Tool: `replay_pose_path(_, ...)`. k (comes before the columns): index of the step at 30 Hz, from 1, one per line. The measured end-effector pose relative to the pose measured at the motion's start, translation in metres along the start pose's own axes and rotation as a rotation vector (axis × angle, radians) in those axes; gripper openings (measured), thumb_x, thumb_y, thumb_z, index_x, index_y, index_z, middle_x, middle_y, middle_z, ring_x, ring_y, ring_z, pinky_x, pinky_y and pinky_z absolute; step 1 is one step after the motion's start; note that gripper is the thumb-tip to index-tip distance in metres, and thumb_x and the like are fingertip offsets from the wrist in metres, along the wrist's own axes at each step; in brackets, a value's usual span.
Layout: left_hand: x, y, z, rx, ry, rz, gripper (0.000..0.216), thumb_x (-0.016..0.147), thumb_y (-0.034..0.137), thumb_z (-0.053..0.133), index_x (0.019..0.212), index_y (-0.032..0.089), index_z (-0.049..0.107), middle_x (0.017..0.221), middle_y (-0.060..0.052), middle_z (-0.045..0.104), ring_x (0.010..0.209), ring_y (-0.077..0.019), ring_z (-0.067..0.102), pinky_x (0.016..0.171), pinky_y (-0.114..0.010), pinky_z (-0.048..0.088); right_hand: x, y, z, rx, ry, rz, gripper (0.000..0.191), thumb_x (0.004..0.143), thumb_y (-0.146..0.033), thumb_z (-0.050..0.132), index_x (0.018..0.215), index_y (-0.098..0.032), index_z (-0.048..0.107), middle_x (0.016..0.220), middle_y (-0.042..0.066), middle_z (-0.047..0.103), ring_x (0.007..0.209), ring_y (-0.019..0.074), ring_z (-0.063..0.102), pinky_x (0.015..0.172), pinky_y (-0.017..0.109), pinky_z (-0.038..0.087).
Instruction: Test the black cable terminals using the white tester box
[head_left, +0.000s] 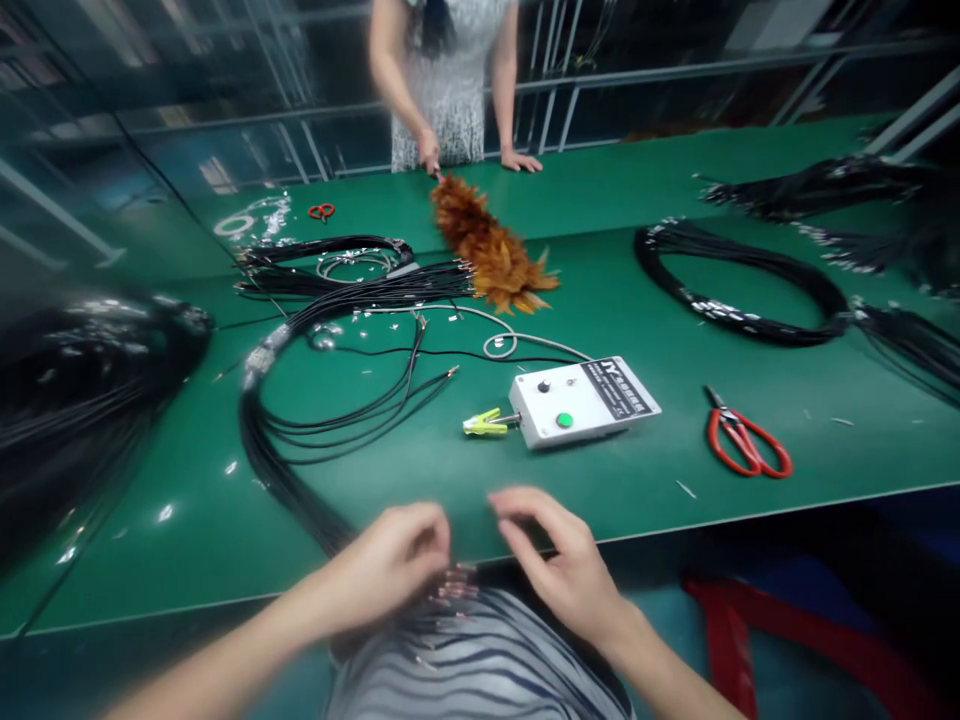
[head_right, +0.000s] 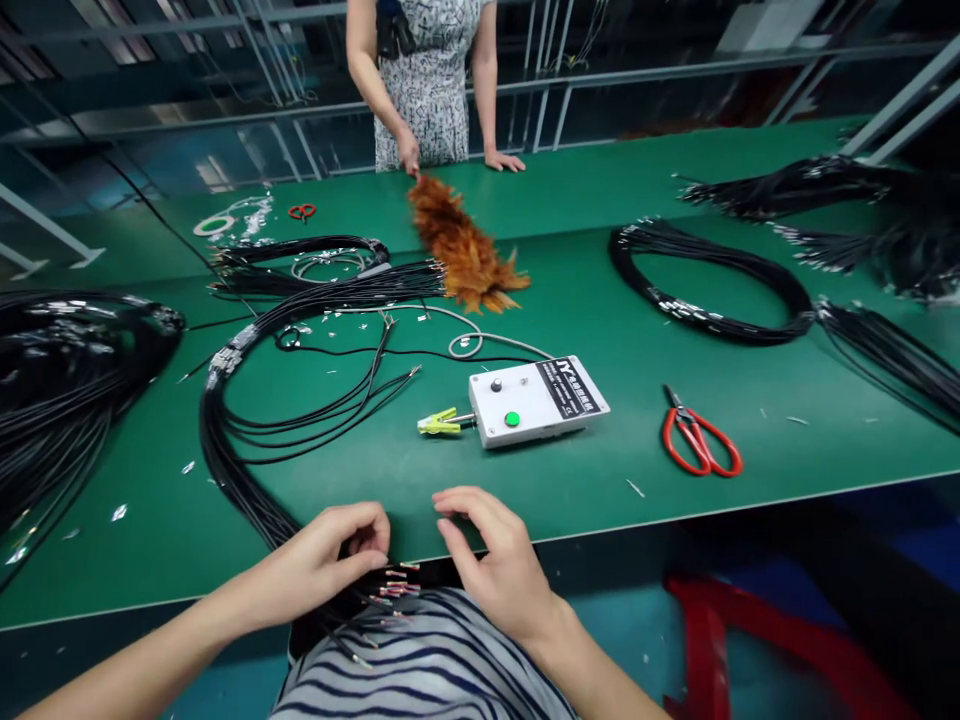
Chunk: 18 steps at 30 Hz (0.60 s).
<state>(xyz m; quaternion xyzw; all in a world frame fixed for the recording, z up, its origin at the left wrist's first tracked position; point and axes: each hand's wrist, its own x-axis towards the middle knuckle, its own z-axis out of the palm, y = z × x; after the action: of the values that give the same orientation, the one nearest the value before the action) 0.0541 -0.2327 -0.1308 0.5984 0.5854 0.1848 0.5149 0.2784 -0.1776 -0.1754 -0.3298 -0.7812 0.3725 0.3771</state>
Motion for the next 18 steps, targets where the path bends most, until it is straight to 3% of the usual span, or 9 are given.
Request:
replay_pose_path(3, -0.003, -0.002, -0.001, -0.033, 0.011, 0.013, 0.008, 0.086, 0.014, 0.053, 0.089, 0.021, 0.055, 0.077, 0.003, 0.058, 0.071, -0.0138, 0.053, 0.065, -0.024, 0.041, 0.0, -0.006, 0.007, 0.047, -0.049, 0.043, 0.017, 0.093, -0.017, 0.055, 0.106, -0.022, 0.064, 0.101, 0.006, 0.071, 0.093, 0.0186, 0.068, 0.081, 0.031, 0.058)
replay_pose_path(6, -0.008, -0.004, -0.004, 0.028, -0.016, 0.001, 0.024, 0.082, 0.01, 0.054, 0.102, 0.023, 0.055, 0.082, 0.002, 0.058, 0.074, -0.0146, 0.054, 0.066, -0.024, 0.042, 0.003, -0.007, 0.01, 0.065, -0.074, 0.053, 0.015, 0.093, -0.017, 0.055, 0.105, -0.022, 0.065, 0.099, 0.006, 0.071, 0.092, 0.019, 0.068, 0.082, 0.032, 0.057)
replay_pose_path(10, -0.016, -0.01, -0.012, 0.166, 0.017, 0.017, 0.018, 0.083, 0.007, 0.052, 0.091, 0.021, 0.059, 0.083, 0.001, 0.059, 0.074, -0.0152, 0.054, 0.067, -0.024, 0.042, 0.007, -0.011, 0.014, 0.041, -0.119, 0.036, 0.014, 0.093, -0.017, 0.055, 0.103, -0.021, 0.065, 0.098, 0.005, 0.071, 0.092, 0.0185, 0.067, 0.083, 0.032, 0.055)
replay_pose_path(14, -0.018, -0.017, -0.022, 0.194, 0.148, 0.061, 0.011, 0.09, 0.019, 0.057, 0.081, 0.02, 0.062, 0.082, -0.001, 0.063, 0.078, -0.0167, 0.058, 0.07, -0.025, 0.044, 0.004, -0.019, 0.02, 0.034, -0.331, -0.024, 0.017, 0.094, -0.016, 0.053, 0.104, -0.021, 0.066, 0.1, 0.004, 0.072, 0.093, 0.0179, 0.065, 0.086, 0.032, 0.052)
replay_pose_path(18, -0.006, -0.007, -0.021, 0.073, 0.303, 0.191, 0.01, 0.092, 0.022, 0.06, 0.083, 0.019, 0.066, 0.085, -0.002, 0.067, 0.081, -0.0159, 0.061, 0.075, -0.025, 0.046, -0.002, -0.028, 0.025, 0.026, -0.471, -0.098, 0.032, 0.095, -0.018, 0.051, 0.126, -0.019, 0.059, 0.125, 0.008, 0.067, 0.113, 0.0216, 0.061, 0.099, 0.037, 0.046)
